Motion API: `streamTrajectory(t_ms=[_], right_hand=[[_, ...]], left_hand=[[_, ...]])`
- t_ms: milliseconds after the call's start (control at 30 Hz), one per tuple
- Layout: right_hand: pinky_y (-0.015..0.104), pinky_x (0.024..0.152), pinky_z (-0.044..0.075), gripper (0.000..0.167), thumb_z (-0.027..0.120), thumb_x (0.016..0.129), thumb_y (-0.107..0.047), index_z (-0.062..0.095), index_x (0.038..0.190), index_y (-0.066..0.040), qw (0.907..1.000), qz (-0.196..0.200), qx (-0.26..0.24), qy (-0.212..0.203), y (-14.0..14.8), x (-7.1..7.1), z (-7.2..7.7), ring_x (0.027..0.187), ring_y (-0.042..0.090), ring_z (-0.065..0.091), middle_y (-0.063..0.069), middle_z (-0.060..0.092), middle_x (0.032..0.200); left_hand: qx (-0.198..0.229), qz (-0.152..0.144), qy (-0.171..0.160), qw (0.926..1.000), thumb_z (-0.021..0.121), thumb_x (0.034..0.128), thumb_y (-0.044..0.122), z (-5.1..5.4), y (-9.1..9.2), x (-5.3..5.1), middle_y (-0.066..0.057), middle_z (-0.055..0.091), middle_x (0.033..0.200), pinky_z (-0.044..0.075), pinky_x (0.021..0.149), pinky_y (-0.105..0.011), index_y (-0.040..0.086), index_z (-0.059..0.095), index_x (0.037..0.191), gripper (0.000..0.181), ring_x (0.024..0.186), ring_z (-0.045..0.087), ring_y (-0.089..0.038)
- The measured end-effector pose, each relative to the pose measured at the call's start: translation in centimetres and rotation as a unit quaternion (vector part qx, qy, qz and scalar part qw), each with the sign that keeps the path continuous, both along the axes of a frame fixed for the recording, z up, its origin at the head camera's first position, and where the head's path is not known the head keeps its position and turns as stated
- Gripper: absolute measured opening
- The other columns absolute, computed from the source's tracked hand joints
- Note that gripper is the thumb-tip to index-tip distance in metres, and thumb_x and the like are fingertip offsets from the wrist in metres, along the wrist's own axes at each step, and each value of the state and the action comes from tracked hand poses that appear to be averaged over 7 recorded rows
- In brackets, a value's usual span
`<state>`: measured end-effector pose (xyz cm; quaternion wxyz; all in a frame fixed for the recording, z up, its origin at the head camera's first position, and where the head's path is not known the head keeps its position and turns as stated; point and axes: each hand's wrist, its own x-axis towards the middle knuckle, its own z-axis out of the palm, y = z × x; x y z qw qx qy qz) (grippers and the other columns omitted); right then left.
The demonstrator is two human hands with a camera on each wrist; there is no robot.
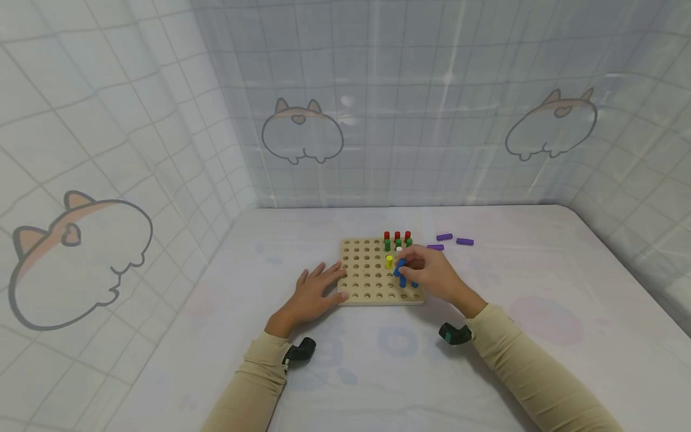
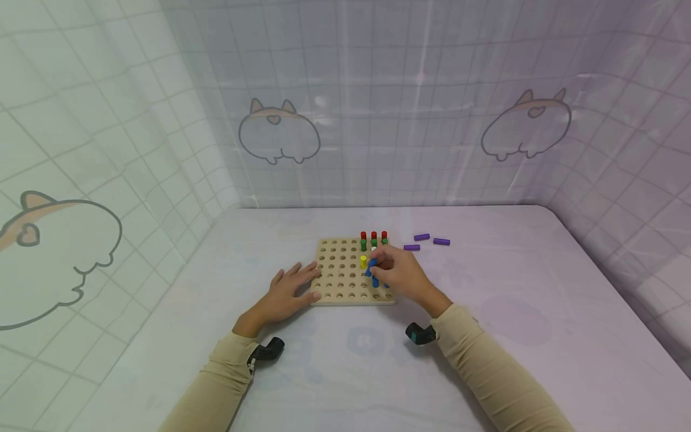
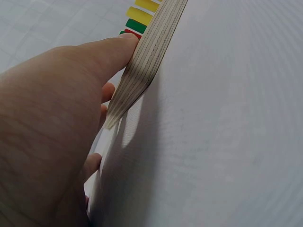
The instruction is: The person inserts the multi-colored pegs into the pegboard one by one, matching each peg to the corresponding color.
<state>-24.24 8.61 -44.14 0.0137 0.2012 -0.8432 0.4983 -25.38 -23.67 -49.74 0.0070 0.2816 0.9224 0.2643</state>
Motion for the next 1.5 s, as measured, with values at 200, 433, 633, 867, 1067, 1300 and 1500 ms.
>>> streamTrajectory(t_ms=[200, 433, 633, 867, 1067, 1300, 1500], right_hand=[[0.029, 0.074, 0.058, 0.021, 0.071, 0.092, -0.005, 0.069, 0.113, -0.003, 0.9988, 0.02, 0.035, 0.028, -0.4, 0.1, -0.3, 0.087, 0.021, 0.069, 0.002, 0.071, 0.1], [0.029, 0.077, 0.058, 0.019, 0.072, 0.091, -0.004, 0.071, 0.111, -0.003, 0.9963, 0.034, 0.059, 0.053, -0.6, 0.0, -0.4, 0.088, 0.014, 0.069, 0.0, 0.071, 0.099], [0.03, 0.08, 0.056, 0.016, 0.073, 0.091, -0.005, 0.072, 0.107, -0.006, 0.9935, 0.037, 0.092, 0.056, -0.7, 0.0, -0.2, 0.09, 0.013, 0.067, -0.001, 0.07, 0.097], [0.032, 0.081, 0.056, 0.017, 0.074, 0.091, -0.009, 0.071, 0.107, -0.008, 0.9888, 0.033, 0.131, 0.064, -1.0, -0.4, -0.3, 0.09, 0.01, 0.066, -0.005, 0.069, 0.096], [0.033, 0.081, 0.055, 0.018, 0.074, 0.091, -0.009, 0.071, 0.109, -0.006, 0.9873, 0.035, 0.141, 0.065, -1.1, -0.3, -0.2, 0.09, 0.011, 0.066, -0.004, 0.07, 0.096], [0.032, 0.079, 0.056, 0.019, 0.075, 0.091, -0.008, 0.071, 0.109, -0.006, 0.9824, 0.033, 0.163, 0.086, -1.3, -0.3, -0.3, 0.089, 0.01, 0.065, -0.003, 0.071, 0.098], [0.031, 0.078, 0.055, 0.017, 0.076, 0.09, -0.008, 0.073, 0.107, -0.009, 0.9797, 0.03, 0.175, 0.093, -1.5, -0.3, -0.5, 0.086, 0.009, 0.064, -0.004, 0.071, 0.097]], left_hand=[[-0.002, 0.001, -0.001, 1.0, 0.055, 0.099, 0.055, 0.1, 0.1, 0.0, 0.004, 0.025, 0.164, 0.0, 0.114, -0.067, 0.021, 0.043, 0.154, 0.066, 0.151, 0.013, -0.037], [-0.001, 0.001, -0.004, 1.0, 0.054, 0.0992, 0.055, 0.1, 0.1, 0.1, 0.004, 0.025, 0.164, -0.001, 0.115, -0.067, 0.021, 0.042, 0.155, 0.066, 0.152, 0.012, -0.036], [-0.005, 0.003, -0.003, 1.0, 0.055, 0.0993, 0.054, 0.3, 0.2, 0.1, 0.004, 0.025, 0.164, 0.0, 0.114, -0.067, 0.02, 0.043, 0.154, 0.065, 0.152, 0.013, -0.036], [-0.006, 0.005, -0.006, 1.0, 0.055, 0.099, 0.054, 0.3, 0.2, -0.1, 0.004, 0.026, 0.164, 0.0, 0.114, -0.067, 0.021, 0.043, 0.154, 0.066, 0.151, 0.013, -0.037], [-0.007, 0.006, -0.012, 0.9999, 0.053, 0.099, 0.057, 0.1, 0.1, -0.3, 0.007, 0.023, 0.164, -0.002, 0.115, -0.065, 0.024, 0.041, 0.155, 0.066, 0.152, 0.011, -0.035], [0.004, 0.005, -0.01, 0.9999, 0.053, 0.0989, 0.057, -0.1, 0.1, -0.3, 0.007, 0.024, 0.164, -0.002, 0.115, -0.066, 0.023, 0.042, 0.155, 0.067, 0.152, 0.012, -0.035], [-0.002, 0.006, -0.011, 0.9999, 0.053, 0.0989, 0.057, -0.2, 0.2, -0.3, 0.007, 0.023, 0.164, -0.002, 0.115, -0.065, 0.023, 0.041, 0.155, 0.067, 0.152, 0.011, -0.034]])
